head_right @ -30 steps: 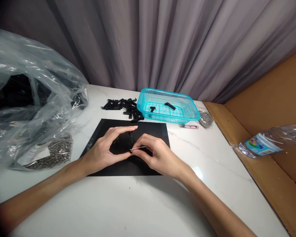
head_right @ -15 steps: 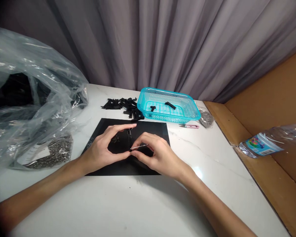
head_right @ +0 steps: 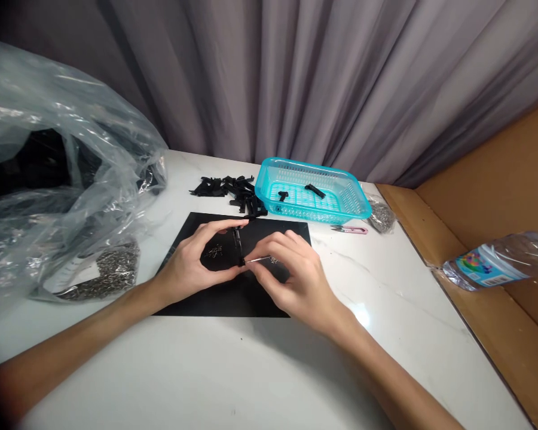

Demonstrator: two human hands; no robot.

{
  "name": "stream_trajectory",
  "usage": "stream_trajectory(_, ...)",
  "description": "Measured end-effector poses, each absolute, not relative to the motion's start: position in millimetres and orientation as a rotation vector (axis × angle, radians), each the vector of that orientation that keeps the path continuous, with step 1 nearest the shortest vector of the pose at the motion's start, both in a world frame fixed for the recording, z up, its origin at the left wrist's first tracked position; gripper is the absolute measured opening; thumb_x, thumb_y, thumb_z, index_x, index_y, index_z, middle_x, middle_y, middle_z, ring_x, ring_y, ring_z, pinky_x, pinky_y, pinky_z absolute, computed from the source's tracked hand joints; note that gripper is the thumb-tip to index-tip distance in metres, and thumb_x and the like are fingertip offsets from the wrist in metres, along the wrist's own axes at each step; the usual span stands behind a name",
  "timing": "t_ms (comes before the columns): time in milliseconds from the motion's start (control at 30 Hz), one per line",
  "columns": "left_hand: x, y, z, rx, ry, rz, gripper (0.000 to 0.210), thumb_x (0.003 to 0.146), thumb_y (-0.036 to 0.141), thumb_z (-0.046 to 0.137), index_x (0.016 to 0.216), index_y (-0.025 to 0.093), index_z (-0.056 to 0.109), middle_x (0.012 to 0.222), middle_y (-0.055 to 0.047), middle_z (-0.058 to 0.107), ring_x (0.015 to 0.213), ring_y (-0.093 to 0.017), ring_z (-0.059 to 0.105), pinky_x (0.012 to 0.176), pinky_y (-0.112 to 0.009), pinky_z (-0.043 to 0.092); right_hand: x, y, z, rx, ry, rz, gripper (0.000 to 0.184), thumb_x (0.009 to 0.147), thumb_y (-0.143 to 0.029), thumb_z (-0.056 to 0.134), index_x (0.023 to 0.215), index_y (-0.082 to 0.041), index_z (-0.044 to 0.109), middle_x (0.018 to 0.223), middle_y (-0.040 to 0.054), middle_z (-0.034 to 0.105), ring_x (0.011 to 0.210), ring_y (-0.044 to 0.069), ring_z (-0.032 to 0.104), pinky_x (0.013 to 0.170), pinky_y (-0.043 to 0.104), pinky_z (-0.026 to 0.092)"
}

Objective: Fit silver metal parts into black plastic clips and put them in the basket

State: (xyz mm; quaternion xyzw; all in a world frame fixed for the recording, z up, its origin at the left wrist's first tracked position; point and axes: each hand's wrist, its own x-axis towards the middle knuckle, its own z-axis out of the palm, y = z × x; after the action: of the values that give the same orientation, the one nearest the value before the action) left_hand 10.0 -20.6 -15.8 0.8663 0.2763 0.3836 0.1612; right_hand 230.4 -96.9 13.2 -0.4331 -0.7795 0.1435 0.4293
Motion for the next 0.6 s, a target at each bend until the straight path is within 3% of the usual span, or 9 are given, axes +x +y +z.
stream_trajectory(233, 9, -16, -12, 2.542, 0.594, 1.089, 0.065, 0.088, 0.013, 0.073, 0.147, 0.025, 0.049, 0.150, -0.008, 0.060, 0.139, -0.024, 0.058, 0.122, -0.044, 0.046, 237, -90, 3, -1.060, -2.058, 0.385, 0.010, 0.100, -0.018, 0.066, 0.101, -0.024, 0.074, 0.098, 0.0039, 0.076, 0.086, 0.020, 0.065, 0.079, 0.037, 0.046)
stream_trajectory(600, 10, -18, -12, 2.641, 0.419, 1.142, 0.071, 0.087, 0.007, 0.073, 0.152, 0.023, 0.047, 0.149, -0.010, 0.062, 0.139, -0.024, 0.058, 0.118, -0.043, 0.050, 235, -92, 2, -1.069, -2.093, 0.330, 0.013, 0.099, -0.013, 0.066, 0.100, -0.023, 0.075, 0.095, 0.0028, 0.078, 0.080, 0.018, 0.065, 0.075, 0.035, 0.044)
